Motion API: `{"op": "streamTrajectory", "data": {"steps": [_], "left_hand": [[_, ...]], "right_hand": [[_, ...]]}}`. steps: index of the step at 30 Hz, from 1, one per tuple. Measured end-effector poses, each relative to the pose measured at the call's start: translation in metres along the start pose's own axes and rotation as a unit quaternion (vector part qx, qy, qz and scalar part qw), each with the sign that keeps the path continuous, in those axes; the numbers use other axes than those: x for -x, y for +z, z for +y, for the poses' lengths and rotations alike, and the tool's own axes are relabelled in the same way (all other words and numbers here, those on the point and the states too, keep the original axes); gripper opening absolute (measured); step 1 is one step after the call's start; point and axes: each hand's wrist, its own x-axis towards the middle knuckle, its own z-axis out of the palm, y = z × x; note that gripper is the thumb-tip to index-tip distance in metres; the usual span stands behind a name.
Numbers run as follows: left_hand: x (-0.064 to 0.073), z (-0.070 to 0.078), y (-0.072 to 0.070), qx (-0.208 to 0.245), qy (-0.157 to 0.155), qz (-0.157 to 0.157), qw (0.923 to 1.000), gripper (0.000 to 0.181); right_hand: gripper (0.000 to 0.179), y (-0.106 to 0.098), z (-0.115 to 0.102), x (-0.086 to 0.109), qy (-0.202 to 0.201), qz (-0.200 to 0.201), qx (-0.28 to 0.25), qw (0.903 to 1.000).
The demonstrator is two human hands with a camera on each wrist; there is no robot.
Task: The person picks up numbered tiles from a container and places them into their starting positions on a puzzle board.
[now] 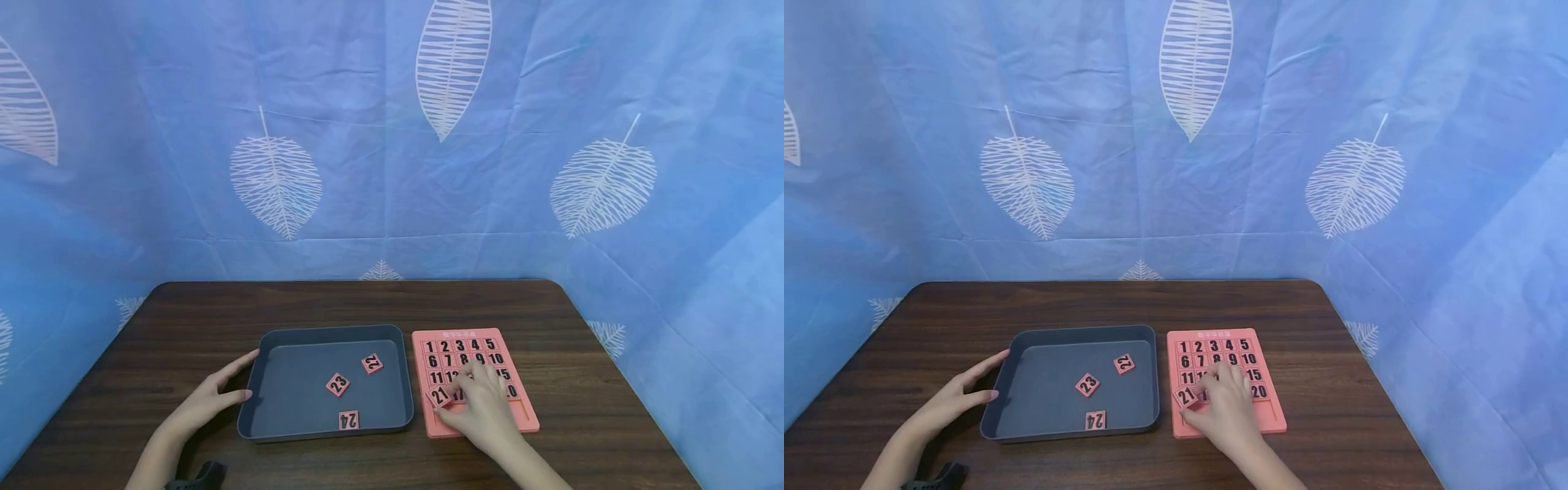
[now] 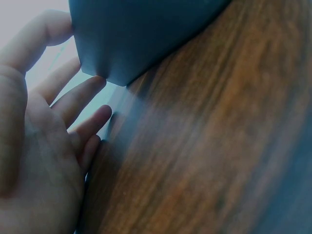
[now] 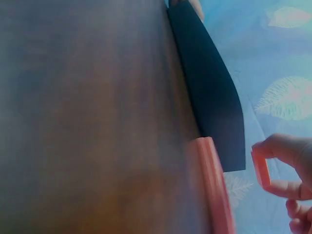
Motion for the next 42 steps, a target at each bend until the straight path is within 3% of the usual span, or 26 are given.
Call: {"op": "streamTrajectory", "data": {"steps": [6, 18, 27, 36, 42], "left_hand": [[0.0, -0.001, 0.0, 0.005, -0.001, 0.002, 1.0, 0.066], [0.002, -0.001, 0.0, 0.01, 0.01, -0.006, 0.9999, 0.066], [0.002, -0.002, 0.0, 0.01, 0.009, -0.005, 0.9999, 0.066], [0.002, 0.0, 0.001, 0.014, 0.014, -0.003, 0.9998, 0.065], [0.002, 0.0, 0.001, 0.0, 0.02, 0.002, 0.9998, 0.065]], "right_hand": [[0.035, -0.003, 0.003, 0.016, 0.054, -0.027, 0.018, 0.998], [0.035, 0.003, 0.002, 0.023, 0.097, -0.066, 0.023, 0.9928], [0.037, 0.003, -0.005, 0.023, 0.115, -0.074, 0.054, 0.9891], [0.036, 0.004, -0.004, 0.022, 0.103, -0.079, 0.049, 0.9904], [0.029, -0.002, -0.003, 0.014, 0.058, -0.05, 0.048, 0.9959]]}}
